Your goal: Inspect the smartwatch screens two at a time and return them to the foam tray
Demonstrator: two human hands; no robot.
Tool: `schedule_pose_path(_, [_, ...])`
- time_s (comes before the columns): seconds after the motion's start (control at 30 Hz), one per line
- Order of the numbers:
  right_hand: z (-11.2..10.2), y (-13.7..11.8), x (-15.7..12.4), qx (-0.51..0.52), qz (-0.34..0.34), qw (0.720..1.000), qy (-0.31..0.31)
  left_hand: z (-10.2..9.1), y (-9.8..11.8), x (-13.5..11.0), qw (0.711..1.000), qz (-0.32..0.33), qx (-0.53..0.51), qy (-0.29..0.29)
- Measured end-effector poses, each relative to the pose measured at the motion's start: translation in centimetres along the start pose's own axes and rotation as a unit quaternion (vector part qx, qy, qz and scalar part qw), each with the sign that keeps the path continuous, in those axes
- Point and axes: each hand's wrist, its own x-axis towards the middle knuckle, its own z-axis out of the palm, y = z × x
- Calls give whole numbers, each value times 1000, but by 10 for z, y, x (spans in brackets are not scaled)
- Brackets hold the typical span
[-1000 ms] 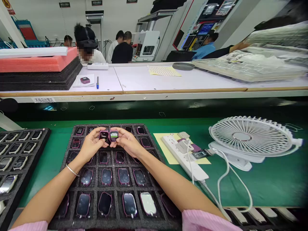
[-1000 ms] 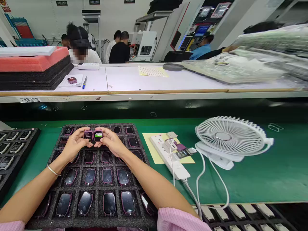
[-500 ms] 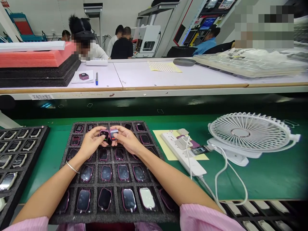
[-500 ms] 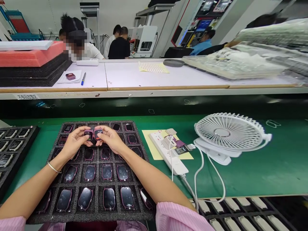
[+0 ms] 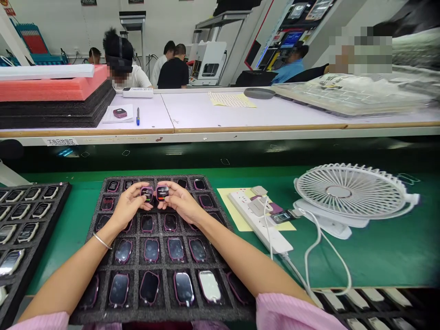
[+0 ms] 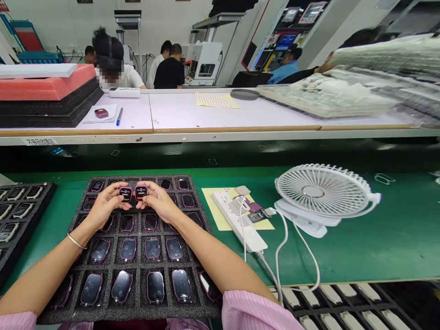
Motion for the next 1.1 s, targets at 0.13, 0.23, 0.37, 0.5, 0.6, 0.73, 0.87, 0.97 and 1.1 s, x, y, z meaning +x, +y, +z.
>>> schedule_pose_path(0.13, [-4,-2,2,36,20,998,50,-3,0,1,998,-22,-56,26])
schedule_pose_path(0.23, [-9,-2,6,62,47,992,100,-7,0,4,993,-39,-93,53])
schedule_pose_path(0.37, [-13,-3,8,74,86,985,130,-11,-1,8,990,-68,-107,66])
schedule_pose_path(0.5, [-14,-2,7,70,92,987,111,-11,-4,8,988,-94,-107,51])
schedule_pose_path(0.6, [-12,-2,4,59,79,991,95,-9,-5,6,990,-96,-101,34])
schedule_pose_path(0.73, [-10,-2,1,37,54,995,72,-8,-4,3,992,-86,-87,20])
schedule_pose_path(0.87, [-9,-2,-1,34,48,997,55,-6,-4,0,993,-88,-72,15])
schedule_pose_path(0.97, [-8,-1,-2,34,49,997,49,-5,-6,-2,996,-71,-45,4])
schedule_pose_path(1.1, [-5,-1,-4,36,46,998,35,-4,-9,-4,999,-33,-2,-7])
